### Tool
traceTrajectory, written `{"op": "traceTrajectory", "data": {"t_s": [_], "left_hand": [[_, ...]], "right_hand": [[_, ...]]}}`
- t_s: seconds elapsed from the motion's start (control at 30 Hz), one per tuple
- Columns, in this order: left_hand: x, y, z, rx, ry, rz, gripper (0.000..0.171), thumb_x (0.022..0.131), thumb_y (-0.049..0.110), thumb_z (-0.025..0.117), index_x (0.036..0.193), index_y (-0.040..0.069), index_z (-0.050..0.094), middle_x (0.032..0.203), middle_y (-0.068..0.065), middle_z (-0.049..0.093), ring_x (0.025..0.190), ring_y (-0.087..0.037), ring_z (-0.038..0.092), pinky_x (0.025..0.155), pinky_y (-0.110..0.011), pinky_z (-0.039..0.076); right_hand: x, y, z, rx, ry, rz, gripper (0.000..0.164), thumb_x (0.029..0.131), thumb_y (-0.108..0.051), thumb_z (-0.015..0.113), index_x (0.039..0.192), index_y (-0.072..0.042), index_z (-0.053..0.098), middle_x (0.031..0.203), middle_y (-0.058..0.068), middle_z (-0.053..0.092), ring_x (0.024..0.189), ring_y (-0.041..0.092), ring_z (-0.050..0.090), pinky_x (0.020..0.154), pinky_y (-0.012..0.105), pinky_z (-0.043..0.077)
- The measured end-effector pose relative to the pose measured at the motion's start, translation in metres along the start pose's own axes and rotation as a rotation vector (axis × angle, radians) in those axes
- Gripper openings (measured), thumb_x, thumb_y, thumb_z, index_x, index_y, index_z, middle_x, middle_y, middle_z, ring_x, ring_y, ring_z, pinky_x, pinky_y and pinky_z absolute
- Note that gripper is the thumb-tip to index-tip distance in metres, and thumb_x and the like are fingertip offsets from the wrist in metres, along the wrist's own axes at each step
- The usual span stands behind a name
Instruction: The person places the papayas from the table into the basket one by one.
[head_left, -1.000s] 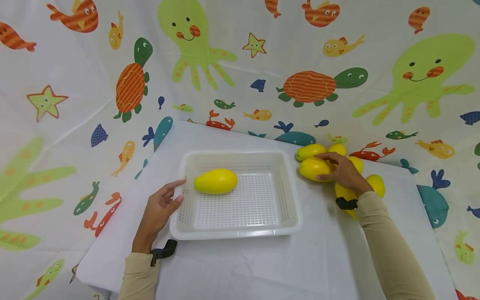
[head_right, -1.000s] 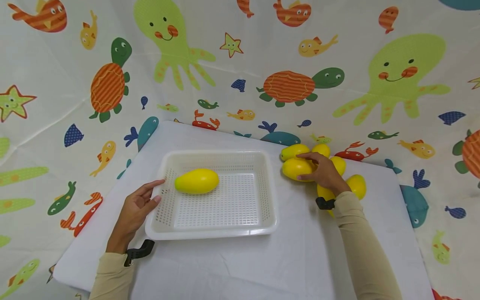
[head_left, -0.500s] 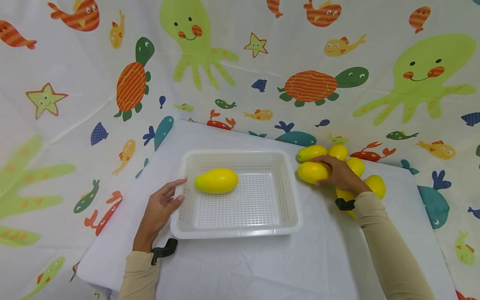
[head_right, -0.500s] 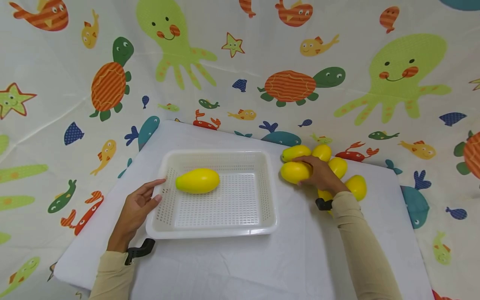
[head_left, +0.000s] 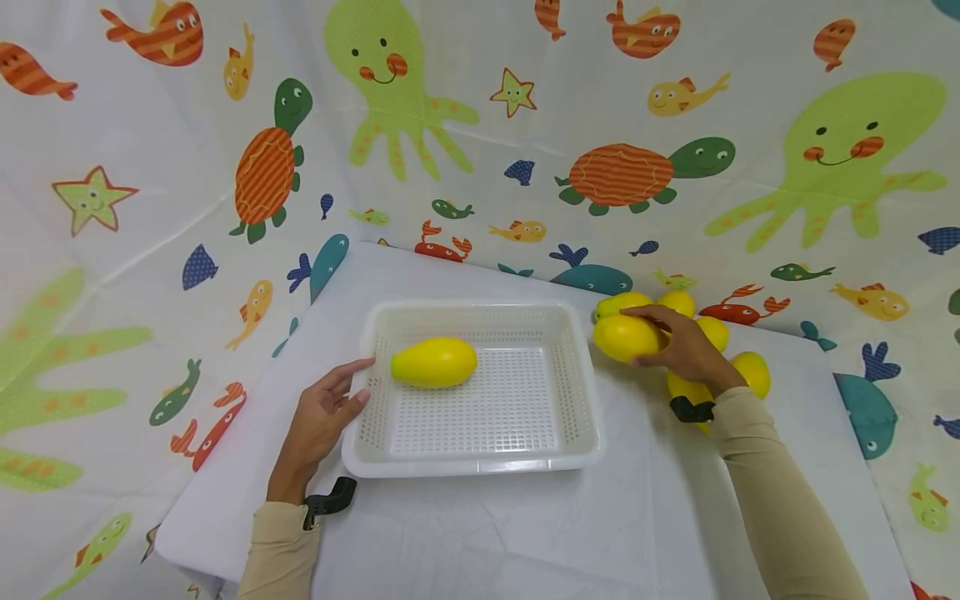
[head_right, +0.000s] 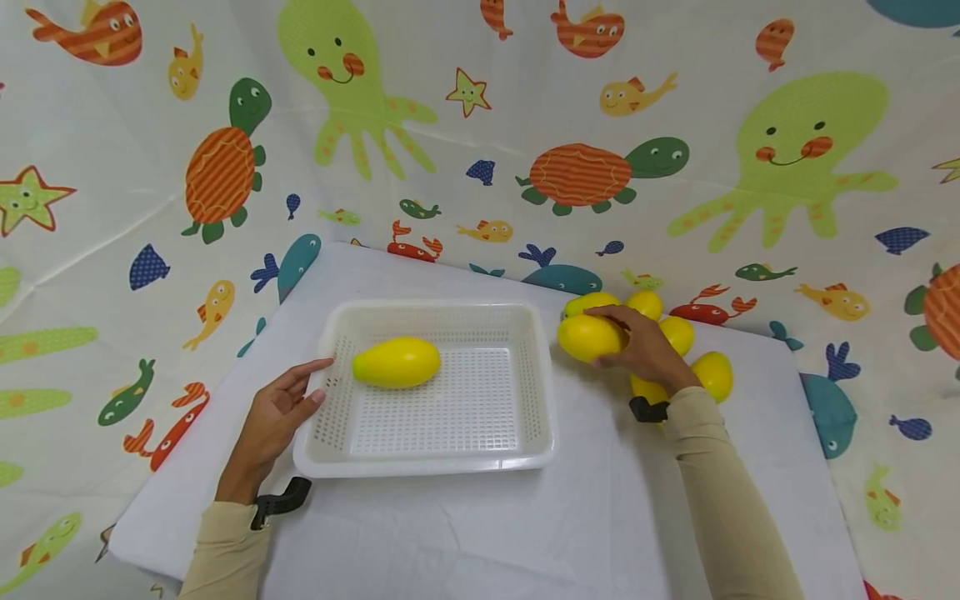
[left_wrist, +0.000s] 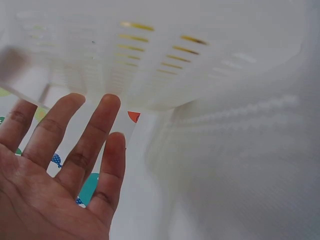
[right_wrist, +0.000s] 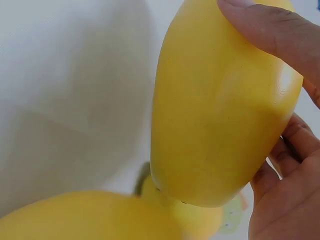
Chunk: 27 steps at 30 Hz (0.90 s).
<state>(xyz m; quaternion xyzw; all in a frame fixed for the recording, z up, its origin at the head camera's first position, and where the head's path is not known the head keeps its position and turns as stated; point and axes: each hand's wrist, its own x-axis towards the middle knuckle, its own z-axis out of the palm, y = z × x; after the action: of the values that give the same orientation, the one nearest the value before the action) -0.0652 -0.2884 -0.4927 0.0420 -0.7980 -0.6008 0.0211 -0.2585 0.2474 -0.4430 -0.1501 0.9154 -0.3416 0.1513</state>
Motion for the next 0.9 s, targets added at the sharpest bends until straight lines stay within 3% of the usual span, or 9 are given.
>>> {"op": "traceTrajectory", "data": {"t_s": [0.33, 0.67, 0.9], "left_hand": [[0.0, 0.0, 0.001, -0.017, 0.003, -0.002, 0.051, 0.096, 0.031, 0.066, 0.145, 0.029, 0.052, 0.152, 0.007, 0.047, 0.111, -0.027, 0.067, 0.086, -0.025, 0.058], [0.0, 0.0, 0.001, -0.015, -0.001, -0.003, 0.048, 0.096, 0.034, 0.066, 0.142, 0.032, 0.054, 0.151, 0.009, 0.049, 0.109, -0.027, 0.067, 0.085, -0.026, 0.059], [0.0, 0.002, 0.001, -0.02, 0.001, 0.005, 0.048, 0.096, 0.033, 0.066, 0.142, 0.031, 0.054, 0.151, 0.008, 0.049, 0.106, -0.026, 0.068, 0.086, -0.026, 0.059]], "right_hand": [[0.0, -0.022, -0.011, 0.061, 0.069, -0.177, 0.075, 0.075, -0.02, 0.086, 0.141, -0.034, 0.053, 0.147, -0.001, 0.048, 0.135, 0.031, 0.043, 0.115, 0.061, 0.033], [0.002, -0.057, -0.017, 0.07, 0.111, -0.282, 0.075, 0.073, -0.016, 0.088, 0.138, -0.037, 0.056, 0.141, -0.004, 0.052, 0.129, 0.027, 0.048, 0.113, 0.06, 0.036], [0.005, -0.083, -0.013, 0.068, 0.101, -0.367, 0.076, 0.072, -0.013, 0.089, 0.139, -0.03, 0.057, 0.141, -0.001, 0.053, 0.126, 0.025, 0.049, 0.109, 0.058, 0.042]]}}
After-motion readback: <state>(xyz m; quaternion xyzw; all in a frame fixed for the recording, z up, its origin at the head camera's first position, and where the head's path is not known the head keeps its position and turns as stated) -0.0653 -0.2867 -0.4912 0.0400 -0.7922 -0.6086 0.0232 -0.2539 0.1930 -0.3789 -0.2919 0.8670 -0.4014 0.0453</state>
